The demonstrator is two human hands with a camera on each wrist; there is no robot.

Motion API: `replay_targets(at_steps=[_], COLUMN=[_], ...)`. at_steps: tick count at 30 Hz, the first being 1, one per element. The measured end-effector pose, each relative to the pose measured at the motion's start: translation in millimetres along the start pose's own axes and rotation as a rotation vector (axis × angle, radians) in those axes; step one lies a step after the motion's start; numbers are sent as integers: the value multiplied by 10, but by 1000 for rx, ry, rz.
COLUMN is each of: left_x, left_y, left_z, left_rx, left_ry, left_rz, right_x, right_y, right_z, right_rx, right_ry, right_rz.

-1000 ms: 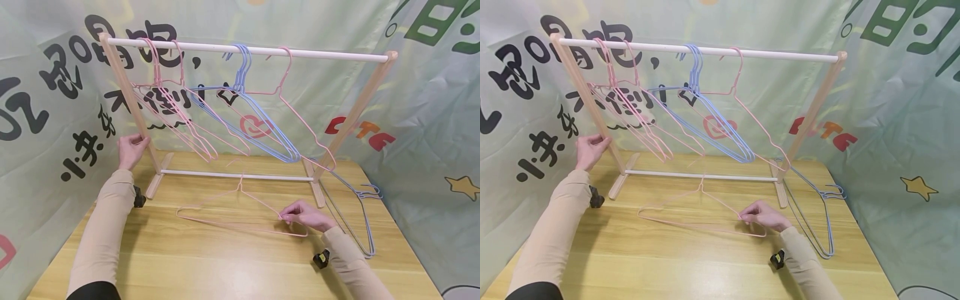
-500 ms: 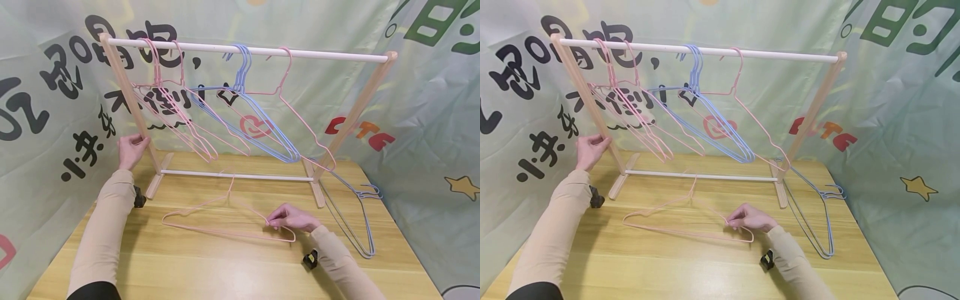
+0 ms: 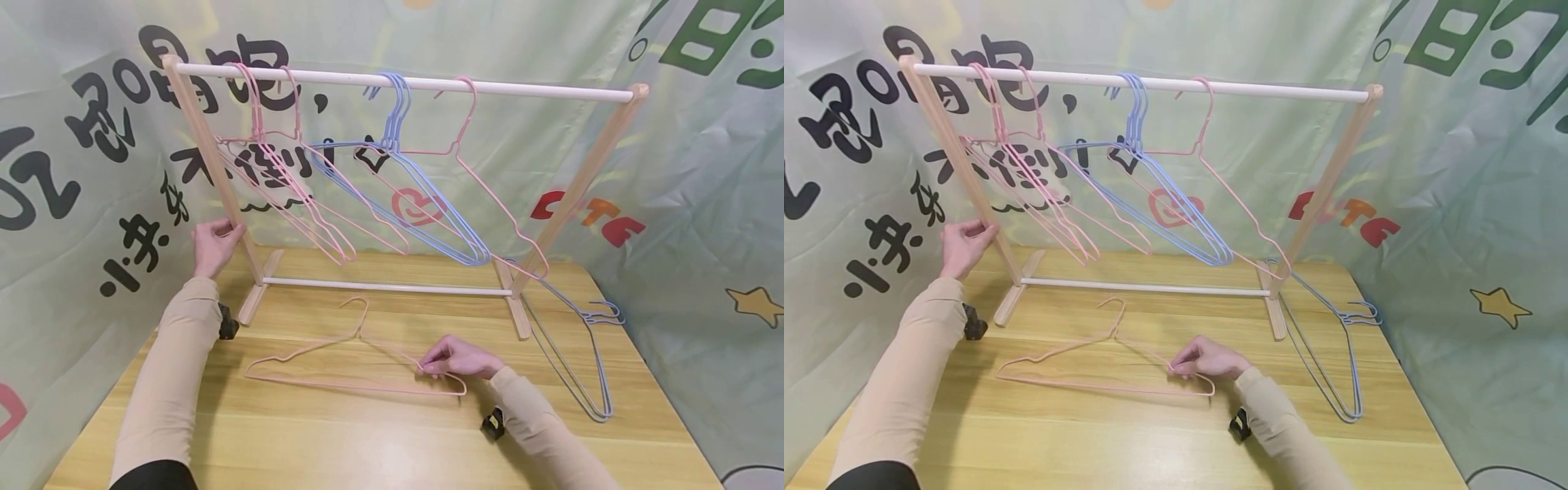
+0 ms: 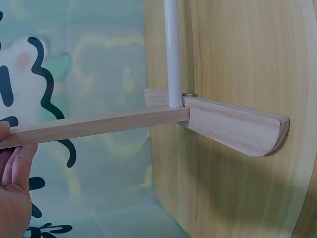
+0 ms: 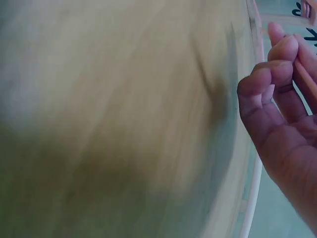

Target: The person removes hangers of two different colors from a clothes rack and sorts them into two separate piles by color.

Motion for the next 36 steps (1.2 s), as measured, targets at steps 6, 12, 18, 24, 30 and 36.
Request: replay_targets(at_steps=[6, 12, 18, 24, 30, 36], left_x=[-3, -22, -29, -13, -9, -28], left_y=[-3, -6, 9, 4, 6, 1], left_z=[-7, -7, 4, 3, 5, -1], left_rx=[-10, -16, -23, -10, -7, -15], left_ry=[2, -10, -11, 4, 7, -5], left_rz=[1, 5, 1, -5, -7, -19], right_x=[-47, -80, -47, -296, -764, -1032], right_y=[-52, -362, -974, -1620, -2006, -2007], right_z=[32, -112, -477, -915, -1178, -1135], right_rx=[91, 335, 555, 715, 719, 577], right_ry=[-11, -4, -2, -258, -495, -435], right_rz=[-55, -140, 17, 460, 688, 592])
Point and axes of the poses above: each hand's wrist, its own z-axis towards the middle knuckle, its own y-axis out of the palm, x = y × z, the point moved 9 cm from there along z, towards the middle knuckle, and after that the axes turned 7 degrees about -z, right-handed, at the moved point
